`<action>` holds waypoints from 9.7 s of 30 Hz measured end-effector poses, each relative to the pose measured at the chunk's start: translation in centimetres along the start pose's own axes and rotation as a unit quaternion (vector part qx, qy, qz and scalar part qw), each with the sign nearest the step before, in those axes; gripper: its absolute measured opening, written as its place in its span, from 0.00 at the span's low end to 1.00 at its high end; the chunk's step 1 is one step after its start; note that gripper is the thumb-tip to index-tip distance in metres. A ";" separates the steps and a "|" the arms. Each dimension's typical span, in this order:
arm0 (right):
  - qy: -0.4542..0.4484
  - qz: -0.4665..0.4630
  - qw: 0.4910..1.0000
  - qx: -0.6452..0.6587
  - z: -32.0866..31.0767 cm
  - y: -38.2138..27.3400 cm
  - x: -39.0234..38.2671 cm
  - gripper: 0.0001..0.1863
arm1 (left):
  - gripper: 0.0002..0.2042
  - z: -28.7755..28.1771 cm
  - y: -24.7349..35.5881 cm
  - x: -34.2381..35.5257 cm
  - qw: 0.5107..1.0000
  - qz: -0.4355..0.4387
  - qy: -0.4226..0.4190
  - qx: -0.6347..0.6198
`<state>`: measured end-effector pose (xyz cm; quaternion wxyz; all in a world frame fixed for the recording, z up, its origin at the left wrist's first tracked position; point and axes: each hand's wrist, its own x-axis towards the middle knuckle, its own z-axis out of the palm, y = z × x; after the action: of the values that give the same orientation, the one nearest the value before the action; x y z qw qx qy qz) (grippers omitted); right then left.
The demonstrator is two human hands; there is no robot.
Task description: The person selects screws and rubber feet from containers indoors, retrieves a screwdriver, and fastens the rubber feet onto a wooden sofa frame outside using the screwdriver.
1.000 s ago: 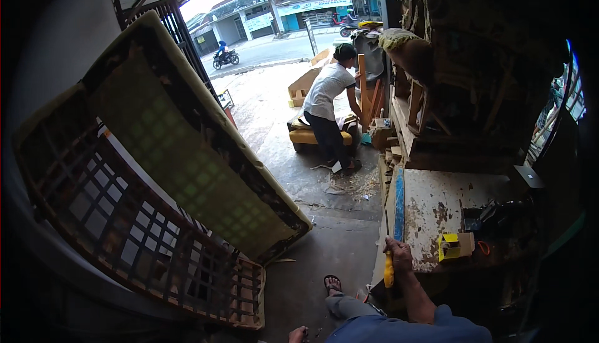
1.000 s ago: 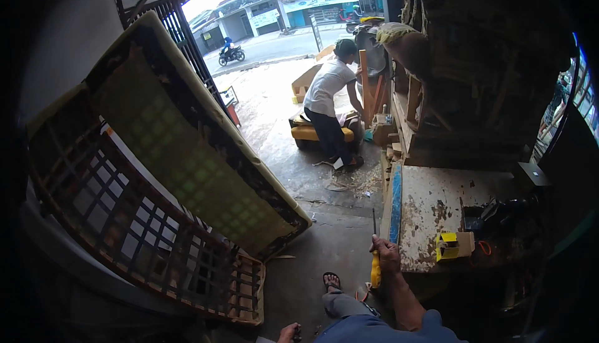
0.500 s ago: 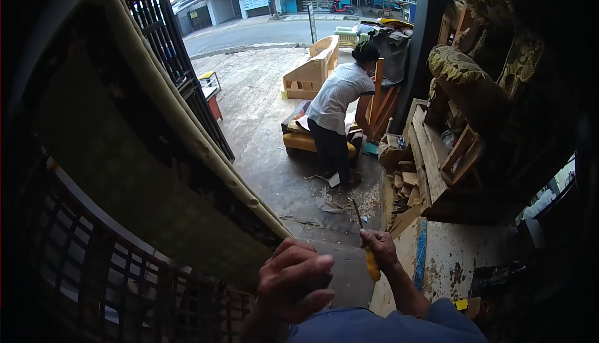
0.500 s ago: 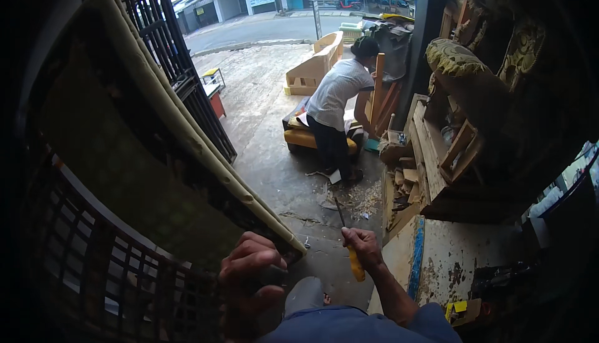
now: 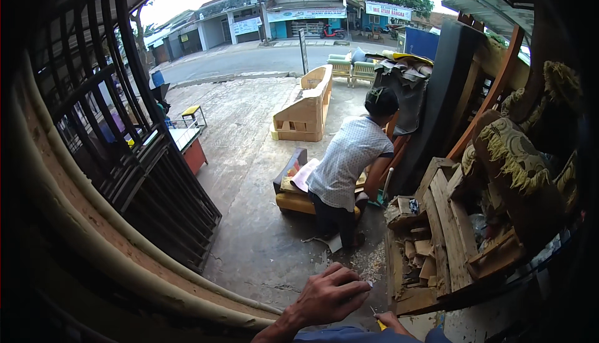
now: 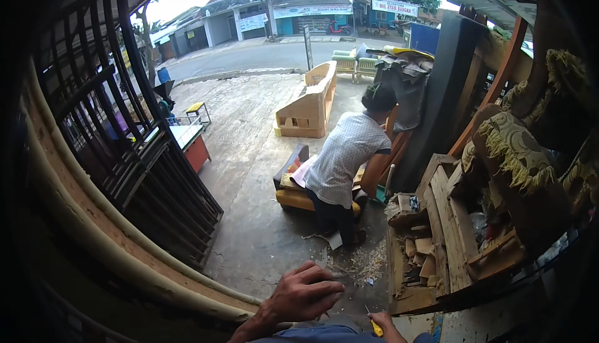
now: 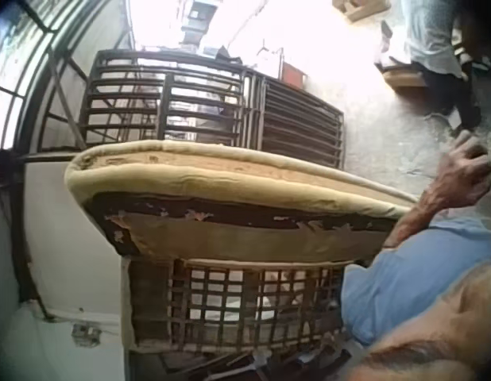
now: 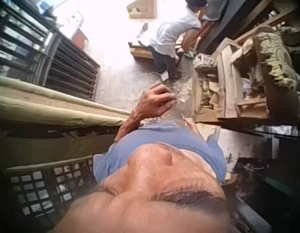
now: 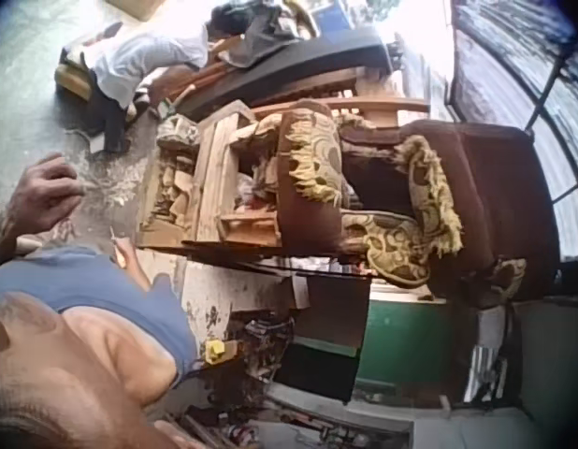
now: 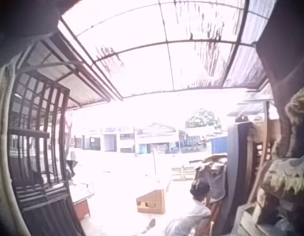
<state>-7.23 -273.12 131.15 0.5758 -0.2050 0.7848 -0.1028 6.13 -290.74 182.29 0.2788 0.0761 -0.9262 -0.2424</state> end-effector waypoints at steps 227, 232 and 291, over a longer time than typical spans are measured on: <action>0.122 0.294 0.765 0.560 -128.0 -397.9 336.8 0.28 | 0.18 -33.7 -526.1 205.8 0.663 -0.382 -0.642 0.045; 0.250 0.367 0.623 0.644 -123.0 -389.9 357.5 0.22 | 0.23 -9.3 -533.6 200.9 0.662 -0.316 -0.677 0.050; 0.710 -0.098 0.330 0.614 -146.6 -409.2 334.1 0.22 | 0.15 -27.4 -532.0 225.1 0.902 0.255 -0.175 -0.302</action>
<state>-147.12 -797.32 52.30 -0.2515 0.2822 0.5848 -0.7177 -163.22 -827.36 48.72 0.1736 -0.2940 -0.8302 -0.4408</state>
